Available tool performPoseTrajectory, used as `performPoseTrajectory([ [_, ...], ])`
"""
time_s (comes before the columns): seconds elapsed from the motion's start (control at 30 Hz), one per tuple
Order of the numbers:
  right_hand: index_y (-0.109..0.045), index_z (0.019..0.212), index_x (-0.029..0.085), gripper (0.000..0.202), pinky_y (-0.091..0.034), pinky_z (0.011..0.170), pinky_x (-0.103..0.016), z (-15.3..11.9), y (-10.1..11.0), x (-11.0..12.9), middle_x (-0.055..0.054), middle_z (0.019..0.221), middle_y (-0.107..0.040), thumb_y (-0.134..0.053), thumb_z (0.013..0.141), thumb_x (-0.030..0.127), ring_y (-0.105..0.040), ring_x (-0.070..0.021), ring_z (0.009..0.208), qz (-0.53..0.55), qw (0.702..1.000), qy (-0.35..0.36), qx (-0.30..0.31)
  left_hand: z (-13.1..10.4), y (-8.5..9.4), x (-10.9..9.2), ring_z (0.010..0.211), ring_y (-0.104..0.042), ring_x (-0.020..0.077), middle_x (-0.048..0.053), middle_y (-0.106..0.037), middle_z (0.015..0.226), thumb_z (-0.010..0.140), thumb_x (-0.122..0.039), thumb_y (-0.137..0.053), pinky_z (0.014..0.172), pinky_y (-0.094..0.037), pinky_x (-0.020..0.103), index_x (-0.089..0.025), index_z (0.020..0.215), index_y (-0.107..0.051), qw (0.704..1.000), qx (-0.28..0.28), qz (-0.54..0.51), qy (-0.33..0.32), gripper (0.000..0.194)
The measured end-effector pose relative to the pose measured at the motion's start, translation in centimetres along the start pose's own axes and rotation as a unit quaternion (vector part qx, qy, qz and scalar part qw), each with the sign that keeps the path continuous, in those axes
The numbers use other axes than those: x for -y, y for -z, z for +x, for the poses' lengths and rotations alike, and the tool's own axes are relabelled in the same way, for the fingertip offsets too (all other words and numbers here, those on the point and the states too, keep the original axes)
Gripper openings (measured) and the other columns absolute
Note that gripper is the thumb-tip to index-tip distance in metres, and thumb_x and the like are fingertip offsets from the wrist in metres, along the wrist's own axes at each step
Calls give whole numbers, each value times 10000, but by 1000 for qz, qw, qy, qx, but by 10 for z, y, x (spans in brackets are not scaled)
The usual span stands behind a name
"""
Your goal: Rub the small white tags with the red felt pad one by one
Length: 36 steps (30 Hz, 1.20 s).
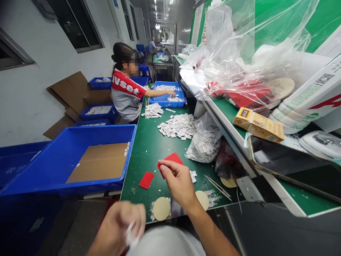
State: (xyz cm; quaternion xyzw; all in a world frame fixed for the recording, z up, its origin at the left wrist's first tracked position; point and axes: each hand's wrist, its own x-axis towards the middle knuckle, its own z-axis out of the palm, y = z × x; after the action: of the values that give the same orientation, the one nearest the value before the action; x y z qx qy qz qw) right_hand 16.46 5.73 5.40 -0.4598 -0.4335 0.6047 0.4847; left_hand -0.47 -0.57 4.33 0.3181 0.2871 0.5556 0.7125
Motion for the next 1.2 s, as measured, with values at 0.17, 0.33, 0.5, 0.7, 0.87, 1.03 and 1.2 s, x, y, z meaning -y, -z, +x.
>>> performPoseTrajectory([
  [0.17,-811,1127,186,387,-458,525,-208,-14,3,-5,-38,626,-758,-635,971,494,-615,-125,549,10,999,36,-25,3,16,-5,853,-767,208,5,-811,830,801,-64,-793,771,-629,334,-275,950,-781,880,-47,339,-329,259],
  [0.33,-839,899,205,229,-454,461,-175,-39,5,0,-28,564,-736,-777,884,425,-593,-94,446,120,991,52,29,9,26,-1,987,-777,276,29,-813,1037,691,101,-790,841,-669,437,-205,1096,-748,714,-91,476,-506,509],
  [0.5,-785,1186,286,403,-518,449,-213,-49,5,10,-55,685,-785,-786,849,507,-696,-156,491,217,970,-47,101,1,25,-4,1042,-762,294,52,-804,1111,706,96,-777,861,-678,457,-175,1165,-735,666,-55,534,-518,534],
  [0.7,-829,1126,197,328,-467,478,-209,-46,7,15,-77,691,-765,-660,962,426,-574,-114,477,39,925,-28,376,-2,20,-7,1065,-758,270,35,-806,1120,799,38,-715,867,-671,400,-204,1212,-724,653,-51,564,-503,479],
  [0.87,-663,1393,247,451,-549,630,-247,-48,12,27,-75,893,-814,-613,990,443,-679,-165,656,-23,939,18,343,-5,16,-8,1063,-761,267,57,-818,1061,823,-6,-715,867,-667,375,-174,1154,-741,638,-54,575,-509,373],
  [1.03,-751,1278,277,360,-590,765,-282,-47,13,39,-75,1032,-826,-698,942,392,-771,-230,854,-57,924,46,375,-4,15,-6,1047,-766,262,56,-818,1056,808,21,-712,856,-671,369,-169,1135,-745,639,-60,571,-512,379],
  [1.2,-821,1145,259,294,-606,691,-278,-43,13,47,-54,849,-831,-700,925,414,-787,-225,761,-80,906,61,412,-4,15,-4,1046,-767,273,53,-820,1046,801,29,-712,849,-678,389,-178,1144,-743,652,-71,562,-505,402],
])
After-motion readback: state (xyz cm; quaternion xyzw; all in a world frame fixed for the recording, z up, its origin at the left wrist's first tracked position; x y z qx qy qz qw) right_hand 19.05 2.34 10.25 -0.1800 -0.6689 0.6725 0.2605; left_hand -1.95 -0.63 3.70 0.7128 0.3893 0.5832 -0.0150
